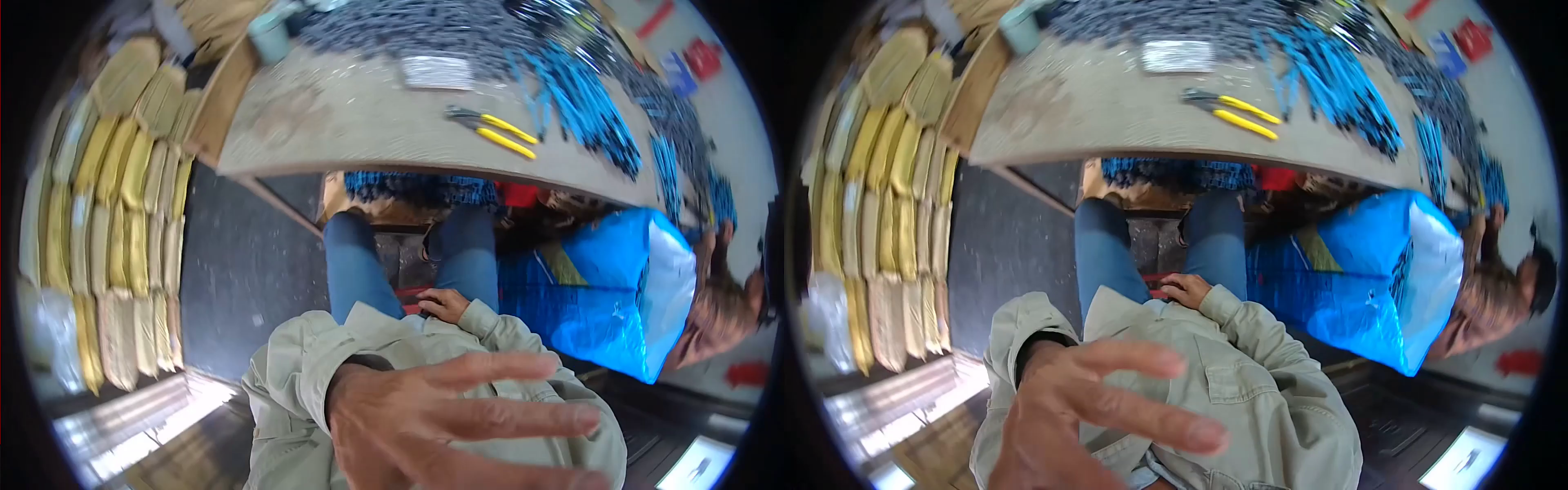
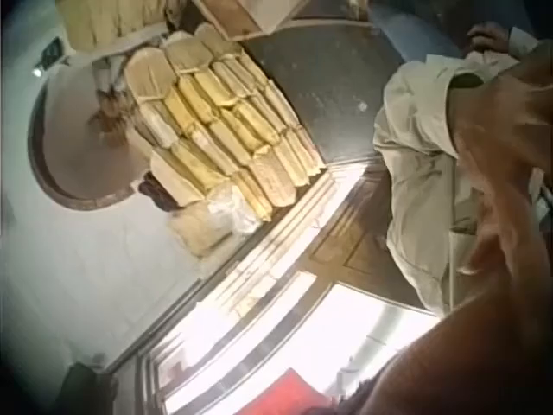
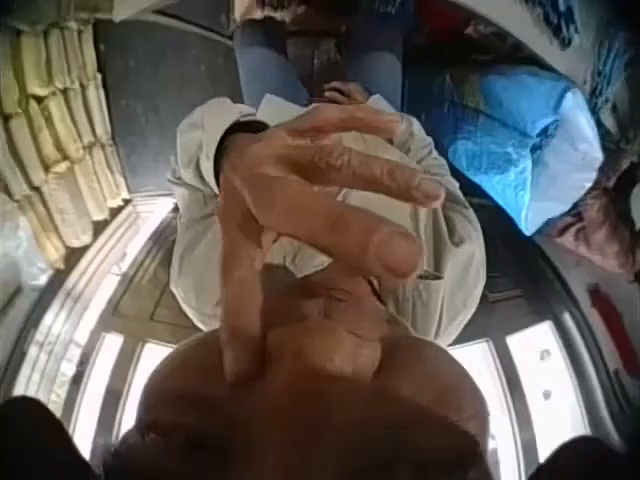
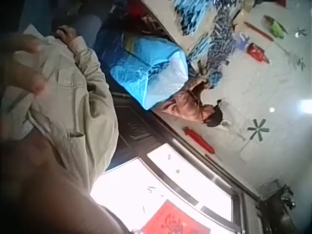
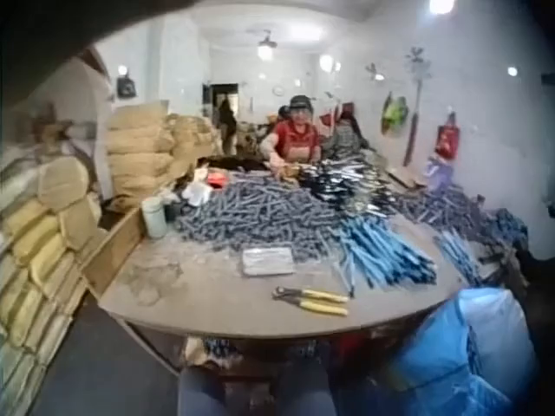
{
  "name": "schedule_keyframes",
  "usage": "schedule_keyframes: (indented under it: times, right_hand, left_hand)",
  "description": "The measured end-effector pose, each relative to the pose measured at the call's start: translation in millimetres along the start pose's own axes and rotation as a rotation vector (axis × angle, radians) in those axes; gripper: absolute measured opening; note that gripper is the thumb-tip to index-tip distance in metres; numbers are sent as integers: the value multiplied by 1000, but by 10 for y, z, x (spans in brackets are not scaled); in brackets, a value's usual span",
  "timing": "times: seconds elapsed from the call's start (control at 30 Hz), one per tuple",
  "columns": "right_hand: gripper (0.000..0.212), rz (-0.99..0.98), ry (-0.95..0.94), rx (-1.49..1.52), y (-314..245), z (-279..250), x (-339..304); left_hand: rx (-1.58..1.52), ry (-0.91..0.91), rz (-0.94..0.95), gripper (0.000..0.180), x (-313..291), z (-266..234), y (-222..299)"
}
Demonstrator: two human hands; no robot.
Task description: The person assembles blue tubes and small metal components, including spring pins, into a larger component at a workbench. The assembly is performed using pliers.
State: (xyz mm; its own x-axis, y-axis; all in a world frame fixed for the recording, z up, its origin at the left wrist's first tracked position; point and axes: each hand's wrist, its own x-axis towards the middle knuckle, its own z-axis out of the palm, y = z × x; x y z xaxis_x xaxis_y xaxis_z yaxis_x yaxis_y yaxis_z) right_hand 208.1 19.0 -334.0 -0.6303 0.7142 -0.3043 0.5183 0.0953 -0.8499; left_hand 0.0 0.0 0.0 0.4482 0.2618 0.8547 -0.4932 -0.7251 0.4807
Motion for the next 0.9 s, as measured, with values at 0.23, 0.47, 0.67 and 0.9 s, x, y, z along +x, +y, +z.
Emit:
schedule_keyframes:
  times: [0.23, 0.47, 0.67, 0.9]
  right_hand:
    - [29, -152, 104, 253, -120, -1297, -229]
    - [6, -316, 1112, -368, -774, -3527, -23]
    - [16, 129, 1197, -988, -684, -4572, 621]
    - [27, 327, 1134, -1240, -483, -4867, 979]
  left_hand:
    - [-524, 70, -81, 66, 1335, 252, -1049]
    - [86, -252, -442, 62, 765, -191, -1878]
    - [50, 78, -1344, 40, -1822, 254, -2106]
    - [-160, 592, -1529, 34, -2482, 505, -2113]
